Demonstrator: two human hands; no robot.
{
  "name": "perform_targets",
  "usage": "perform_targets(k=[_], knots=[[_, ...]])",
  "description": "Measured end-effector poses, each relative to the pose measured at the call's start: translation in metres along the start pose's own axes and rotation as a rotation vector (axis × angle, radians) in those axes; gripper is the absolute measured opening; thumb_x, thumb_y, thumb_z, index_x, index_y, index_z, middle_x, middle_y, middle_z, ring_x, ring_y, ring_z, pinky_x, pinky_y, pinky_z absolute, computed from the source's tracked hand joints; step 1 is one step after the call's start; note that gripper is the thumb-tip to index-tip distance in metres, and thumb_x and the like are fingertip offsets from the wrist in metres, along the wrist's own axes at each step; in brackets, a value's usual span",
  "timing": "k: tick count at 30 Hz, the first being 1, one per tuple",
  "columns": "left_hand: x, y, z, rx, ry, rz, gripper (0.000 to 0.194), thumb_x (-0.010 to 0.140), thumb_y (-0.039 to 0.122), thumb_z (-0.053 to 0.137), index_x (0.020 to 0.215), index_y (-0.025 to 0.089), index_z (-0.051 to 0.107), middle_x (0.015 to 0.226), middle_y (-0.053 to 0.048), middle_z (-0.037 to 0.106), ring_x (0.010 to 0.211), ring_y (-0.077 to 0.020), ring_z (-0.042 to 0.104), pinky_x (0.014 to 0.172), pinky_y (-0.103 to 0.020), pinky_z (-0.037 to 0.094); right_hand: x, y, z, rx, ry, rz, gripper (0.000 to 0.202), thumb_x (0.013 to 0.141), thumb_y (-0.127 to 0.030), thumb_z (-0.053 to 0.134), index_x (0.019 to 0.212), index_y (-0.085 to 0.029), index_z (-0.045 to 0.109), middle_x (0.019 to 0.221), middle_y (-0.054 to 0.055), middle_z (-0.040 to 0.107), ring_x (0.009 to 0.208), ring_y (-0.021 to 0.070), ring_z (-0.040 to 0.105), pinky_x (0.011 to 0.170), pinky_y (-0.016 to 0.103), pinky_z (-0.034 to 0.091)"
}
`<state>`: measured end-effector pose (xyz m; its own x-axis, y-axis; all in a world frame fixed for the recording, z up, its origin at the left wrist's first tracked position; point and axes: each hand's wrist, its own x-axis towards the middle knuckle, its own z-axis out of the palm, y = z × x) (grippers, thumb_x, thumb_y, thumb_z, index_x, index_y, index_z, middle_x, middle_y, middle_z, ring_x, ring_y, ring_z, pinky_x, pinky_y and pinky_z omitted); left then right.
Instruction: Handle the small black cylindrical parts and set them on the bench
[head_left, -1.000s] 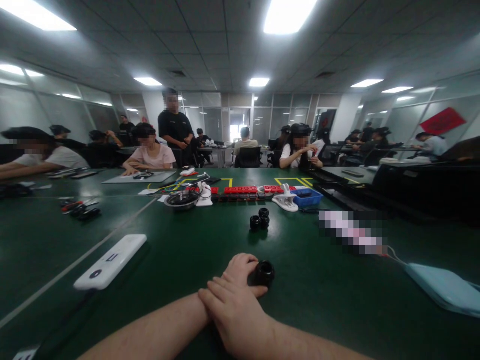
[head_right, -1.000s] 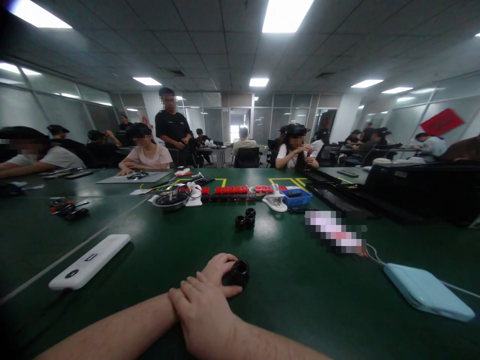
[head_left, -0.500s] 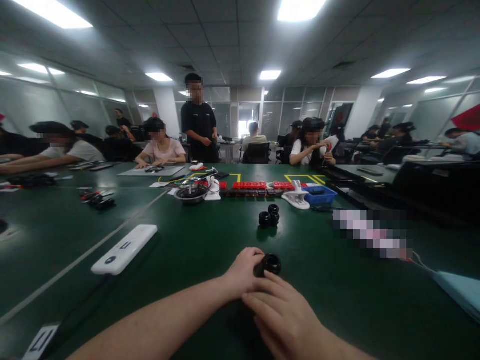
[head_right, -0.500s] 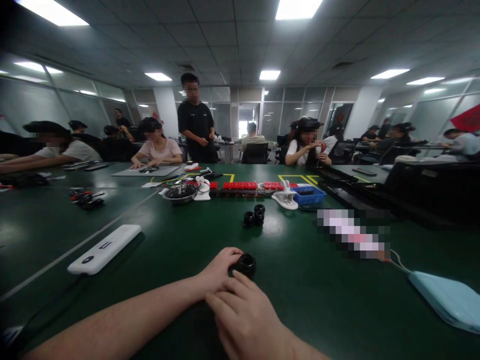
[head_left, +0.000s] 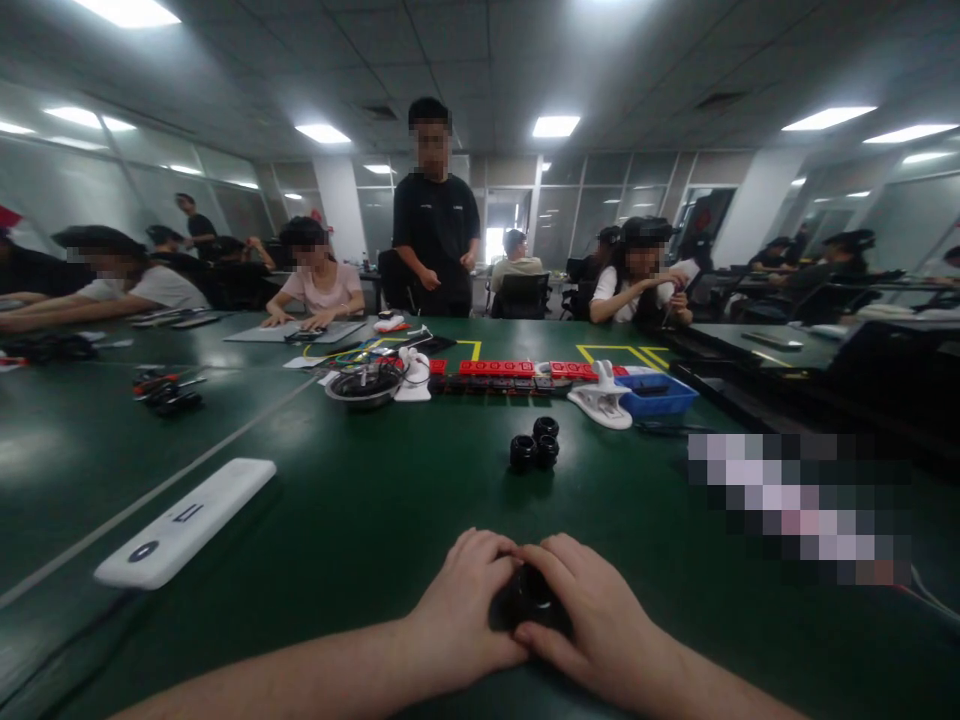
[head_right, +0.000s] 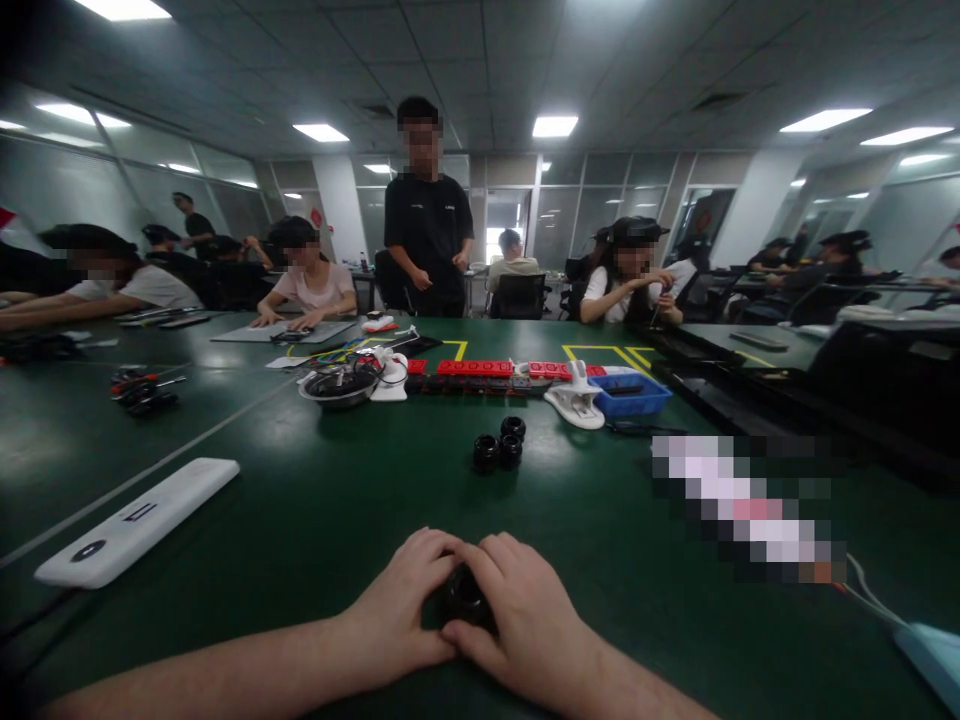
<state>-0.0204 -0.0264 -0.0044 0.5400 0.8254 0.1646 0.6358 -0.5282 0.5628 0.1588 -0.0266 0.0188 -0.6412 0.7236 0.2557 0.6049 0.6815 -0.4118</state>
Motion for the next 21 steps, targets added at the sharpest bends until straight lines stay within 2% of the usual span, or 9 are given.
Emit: perform_targets(k=[5,12,15,18,21], knots=[[0.0024,0.0029,-0.0037,-0.038,-0.082,-0.022,0.048,0.060,0.026,0.067,0.107,0.024,0.054,0.111,-0.004,0.050,0.103,-0.0257,0.043,0.101,-0.046,0.020,-0.0047,0.0092,-0.0008,0.254,0.067,-0.144,0.044,0.072,-0.026,0.054,0.114,-0.016,0.045,0.098,0.010,0.059,0.084,0.0221,0.054,0.075,0.036,0.046],[0.0046,0.0006,-0.0057,-0.054,-0.133,-0.034,0.048,0.061,0.025,0.067,0.107,0.027,0.053,0.113,-0.004,0.049,0.104,-0.0266,0.043,0.101,-0.048,0.019,-0.0059,0.0074,-0.0038,0.320,0.104,-0.152,0.040,0.070,-0.022,0.050,0.109,-0.016,0.046,0.102,0.011,0.060,0.091,0.0224,0.056,0.079,0.035,0.046],[0.0040,-0.0012,-0.0041,-0.047,-0.116,-0.027,0.049,0.062,0.026,0.068,0.109,0.025,0.052,0.113,-0.004,0.049,0.105,-0.0262,0.043,0.101,-0.047,0.020,-0.0040,0.0069,-0.0019,0.275,0.045,-0.169,0.044,0.069,-0.020,0.051,0.113,-0.015,0.047,0.107,0.012,0.059,0.095,0.0231,0.055,0.082,0.037,0.046],[0.0031,-0.0009,-0.0032,-0.042,-0.106,-0.020,0.051,0.063,0.032,0.070,0.110,0.024,0.052,0.112,-0.005,0.050,0.104,-0.0262,0.044,0.101,-0.047,0.021,-0.0030,0.0078,0.0000,0.229,0.003,-0.159,0.049,0.071,-0.027,0.055,0.117,-0.013,0.045,0.113,0.013,0.056,0.101,0.0250,0.052,0.088,0.039,0.043],[0.0024,-0.0004,-0.0028,-0.034,-0.096,-0.028,0.052,0.061,0.035,0.072,0.108,0.024,0.054,0.111,-0.005,0.051,0.104,-0.0265,0.044,0.101,-0.048,0.020,-0.0041,0.0090,0.0015,0.209,0.038,-0.146,0.059,0.073,-0.040,0.058,0.123,-0.013,0.040,0.117,0.014,0.053,0.104,0.0267,0.050,0.089,0.040,0.042]])
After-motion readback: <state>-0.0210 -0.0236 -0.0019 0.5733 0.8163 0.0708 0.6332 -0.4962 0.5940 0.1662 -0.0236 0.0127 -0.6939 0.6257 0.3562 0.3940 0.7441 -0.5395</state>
